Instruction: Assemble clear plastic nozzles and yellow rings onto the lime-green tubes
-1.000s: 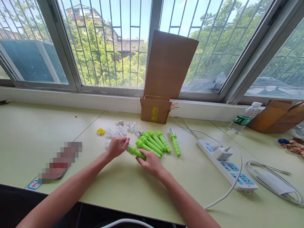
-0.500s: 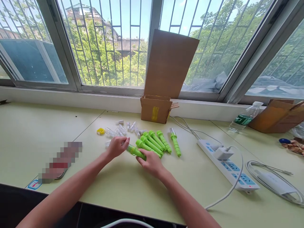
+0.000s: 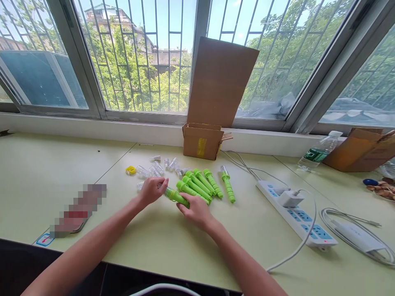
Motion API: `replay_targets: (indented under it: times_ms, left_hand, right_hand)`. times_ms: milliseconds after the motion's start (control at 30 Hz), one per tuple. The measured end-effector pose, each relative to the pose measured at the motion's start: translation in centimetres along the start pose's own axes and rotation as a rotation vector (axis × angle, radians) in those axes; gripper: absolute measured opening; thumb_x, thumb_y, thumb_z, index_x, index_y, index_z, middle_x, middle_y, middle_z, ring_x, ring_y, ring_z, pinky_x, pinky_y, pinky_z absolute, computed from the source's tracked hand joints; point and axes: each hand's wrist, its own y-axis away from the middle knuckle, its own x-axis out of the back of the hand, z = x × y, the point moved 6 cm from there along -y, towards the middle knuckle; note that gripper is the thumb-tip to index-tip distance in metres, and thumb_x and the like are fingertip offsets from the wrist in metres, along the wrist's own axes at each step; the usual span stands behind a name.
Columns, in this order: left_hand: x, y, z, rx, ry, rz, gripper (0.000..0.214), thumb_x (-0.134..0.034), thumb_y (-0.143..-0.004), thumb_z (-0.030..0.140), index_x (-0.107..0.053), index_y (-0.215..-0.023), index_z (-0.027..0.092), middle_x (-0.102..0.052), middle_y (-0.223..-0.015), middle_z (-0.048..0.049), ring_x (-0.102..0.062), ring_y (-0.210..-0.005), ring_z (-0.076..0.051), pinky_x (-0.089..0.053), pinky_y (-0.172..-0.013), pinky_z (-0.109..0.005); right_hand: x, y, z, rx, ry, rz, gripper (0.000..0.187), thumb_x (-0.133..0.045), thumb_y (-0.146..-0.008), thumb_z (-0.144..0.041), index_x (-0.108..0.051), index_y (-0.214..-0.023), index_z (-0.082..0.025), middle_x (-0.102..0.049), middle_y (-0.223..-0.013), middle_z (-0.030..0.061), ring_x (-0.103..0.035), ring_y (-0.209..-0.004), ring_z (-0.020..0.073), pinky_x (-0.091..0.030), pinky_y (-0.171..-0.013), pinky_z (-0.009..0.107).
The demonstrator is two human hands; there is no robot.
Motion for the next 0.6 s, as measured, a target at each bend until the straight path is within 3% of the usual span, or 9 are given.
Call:
replay_targets:
  times_ms: [600]
  left_hand:
    - [0.06, -0.07, 0.06, 0.021, -0.009, -0.036, 0.046, -0.039, -0.091, 0.038, -0.05, -0.051, 0.017, -0.046, -0.048, 0.0009, -0.031, -0.045, -0.01, -0.023, -0.052, -0.025]
  right_hand:
    - [-0.19, -0.06, 0.13, 0.013, 0.009, -0.001, 0.036, -0.056, -0.083, -0.037, -0.068, -0.114, -0.024, -0.074, -0.088, 0.0026, -0.067, -0.078, 0.0223, -0.047, -0.076, 0.03]
